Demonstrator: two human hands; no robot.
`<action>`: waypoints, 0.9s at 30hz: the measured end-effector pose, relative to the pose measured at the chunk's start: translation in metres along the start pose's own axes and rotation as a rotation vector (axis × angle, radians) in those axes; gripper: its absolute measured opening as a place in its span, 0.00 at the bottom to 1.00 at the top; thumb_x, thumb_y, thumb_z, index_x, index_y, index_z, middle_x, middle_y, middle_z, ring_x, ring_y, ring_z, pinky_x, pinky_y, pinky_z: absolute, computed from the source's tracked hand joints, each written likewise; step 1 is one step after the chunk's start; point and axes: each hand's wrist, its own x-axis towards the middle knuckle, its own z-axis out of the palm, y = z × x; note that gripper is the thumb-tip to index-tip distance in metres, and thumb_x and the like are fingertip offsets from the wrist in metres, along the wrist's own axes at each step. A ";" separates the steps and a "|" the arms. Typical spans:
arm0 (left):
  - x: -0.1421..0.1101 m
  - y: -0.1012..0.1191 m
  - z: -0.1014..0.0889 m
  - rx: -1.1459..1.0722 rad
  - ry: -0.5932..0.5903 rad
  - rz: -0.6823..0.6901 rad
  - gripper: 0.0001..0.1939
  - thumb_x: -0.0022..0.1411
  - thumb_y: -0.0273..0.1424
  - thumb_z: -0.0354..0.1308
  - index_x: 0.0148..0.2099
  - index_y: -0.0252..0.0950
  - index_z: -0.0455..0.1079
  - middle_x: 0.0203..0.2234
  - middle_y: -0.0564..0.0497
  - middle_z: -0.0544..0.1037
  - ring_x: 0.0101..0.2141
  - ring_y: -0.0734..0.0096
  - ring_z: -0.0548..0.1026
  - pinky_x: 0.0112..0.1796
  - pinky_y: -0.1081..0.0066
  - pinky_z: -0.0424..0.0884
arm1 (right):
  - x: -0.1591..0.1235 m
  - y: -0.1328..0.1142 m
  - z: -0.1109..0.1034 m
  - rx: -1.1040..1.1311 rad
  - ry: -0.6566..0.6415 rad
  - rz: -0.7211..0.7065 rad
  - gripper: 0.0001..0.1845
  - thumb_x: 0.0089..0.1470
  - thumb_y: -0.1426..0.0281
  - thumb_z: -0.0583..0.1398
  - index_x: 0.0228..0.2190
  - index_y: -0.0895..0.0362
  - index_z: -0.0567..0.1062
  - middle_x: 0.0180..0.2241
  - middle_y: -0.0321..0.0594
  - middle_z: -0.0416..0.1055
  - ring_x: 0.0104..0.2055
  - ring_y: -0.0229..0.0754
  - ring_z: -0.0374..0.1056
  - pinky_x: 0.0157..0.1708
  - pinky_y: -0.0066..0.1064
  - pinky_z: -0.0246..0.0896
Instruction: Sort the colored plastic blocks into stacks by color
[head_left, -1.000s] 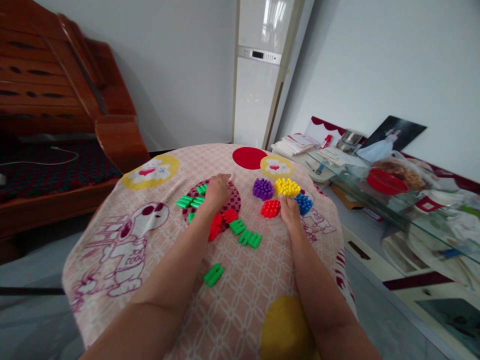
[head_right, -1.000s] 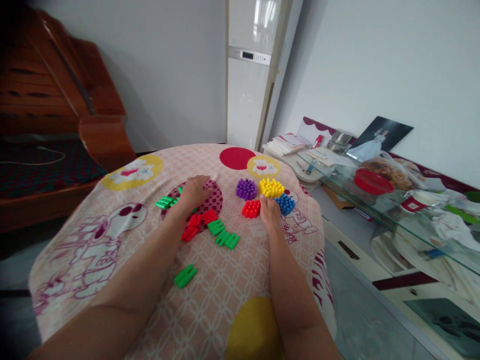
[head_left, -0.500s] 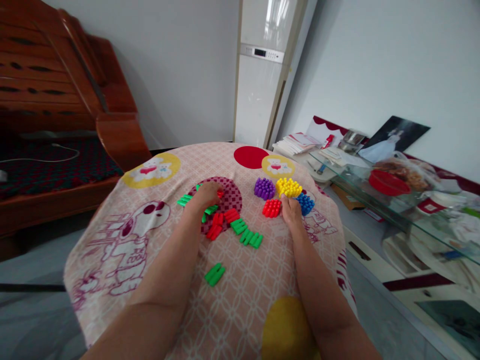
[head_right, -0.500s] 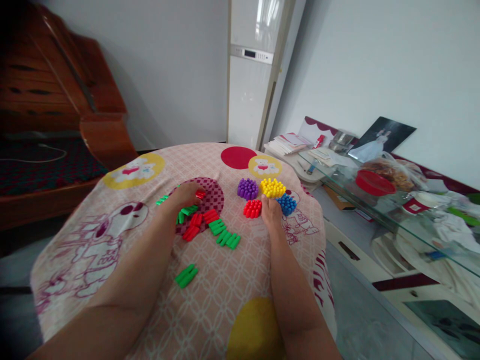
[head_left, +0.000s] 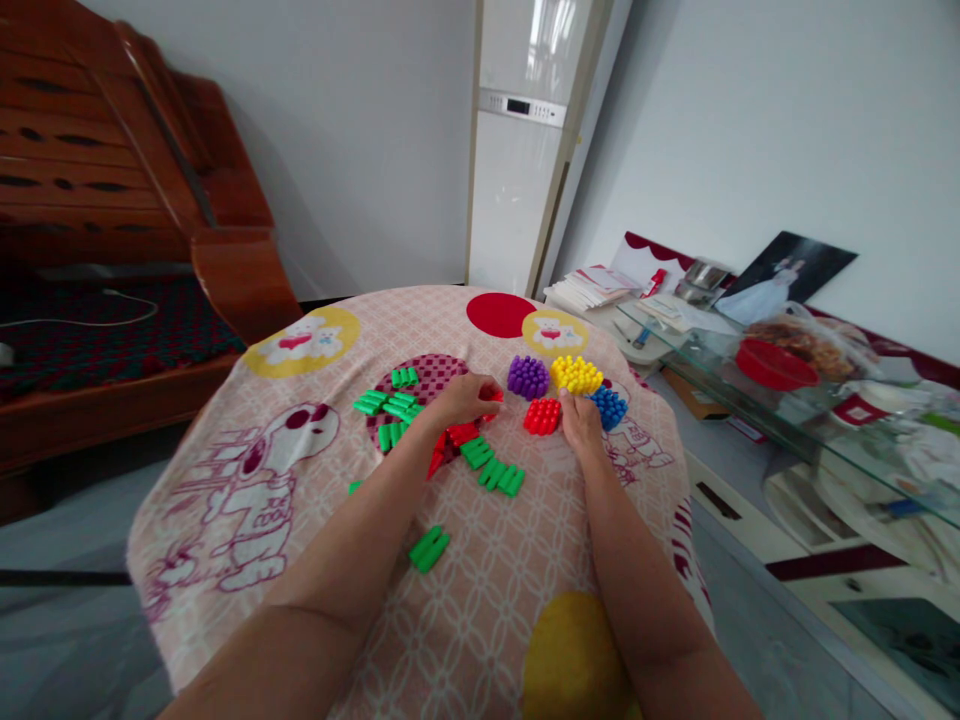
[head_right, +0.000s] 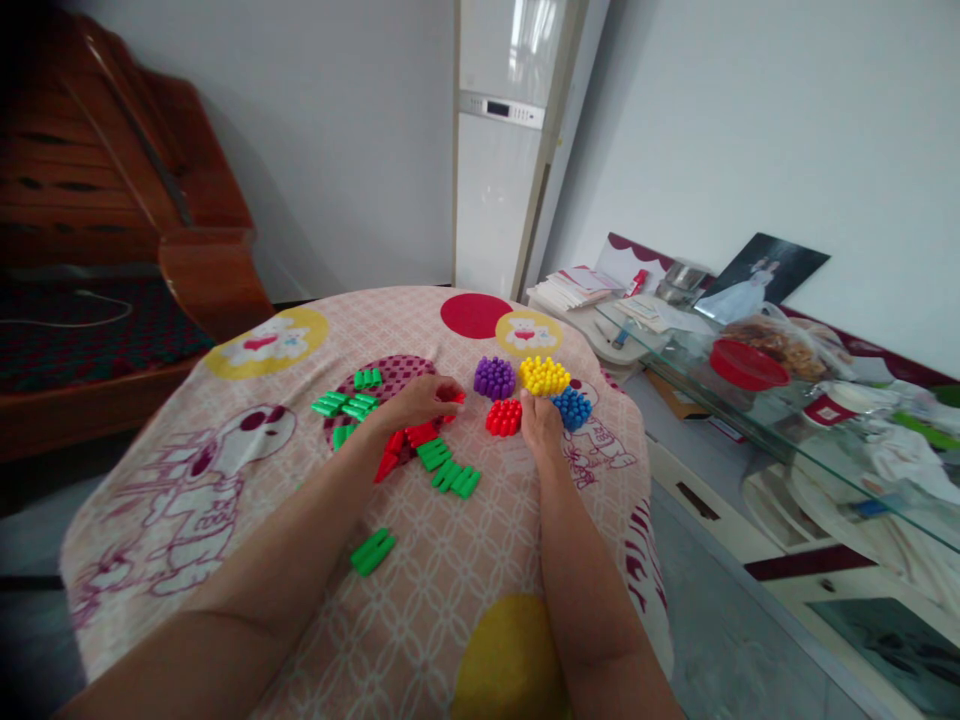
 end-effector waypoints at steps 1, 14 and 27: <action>0.001 0.001 0.005 -0.035 0.005 0.012 0.16 0.53 0.37 0.61 0.41 0.33 0.76 0.31 0.50 0.81 0.32 0.68 0.77 0.36 0.71 0.71 | 0.000 0.001 0.000 -0.001 0.000 0.000 0.29 0.66 0.55 0.43 0.20 0.52 0.68 0.26 0.49 0.73 0.35 0.52 0.70 0.36 0.39 0.59; 0.019 -0.001 0.051 -0.326 -0.005 0.128 0.23 0.51 0.32 0.63 0.50 0.32 0.75 0.45 0.43 0.81 0.44 0.62 0.79 0.47 0.62 0.76 | 0.001 0.001 0.000 -0.032 -0.039 -0.009 0.30 0.66 0.55 0.43 0.22 0.54 0.72 0.27 0.51 0.74 0.34 0.53 0.70 0.36 0.40 0.59; 0.020 0.000 0.055 -0.156 0.050 0.142 0.24 0.50 0.25 0.64 0.52 0.34 0.74 0.47 0.44 0.79 0.42 0.65 0.79 0.45 0.66 0.77 | 0.000 0.000 0.001 -0.047 -0.020 -0.002 0.31 0.66 0.54 0.42 0.23 0.54 0.72 0.29 0.53 0.75 0.36 0.54 0.71 0.37 0.41 0.60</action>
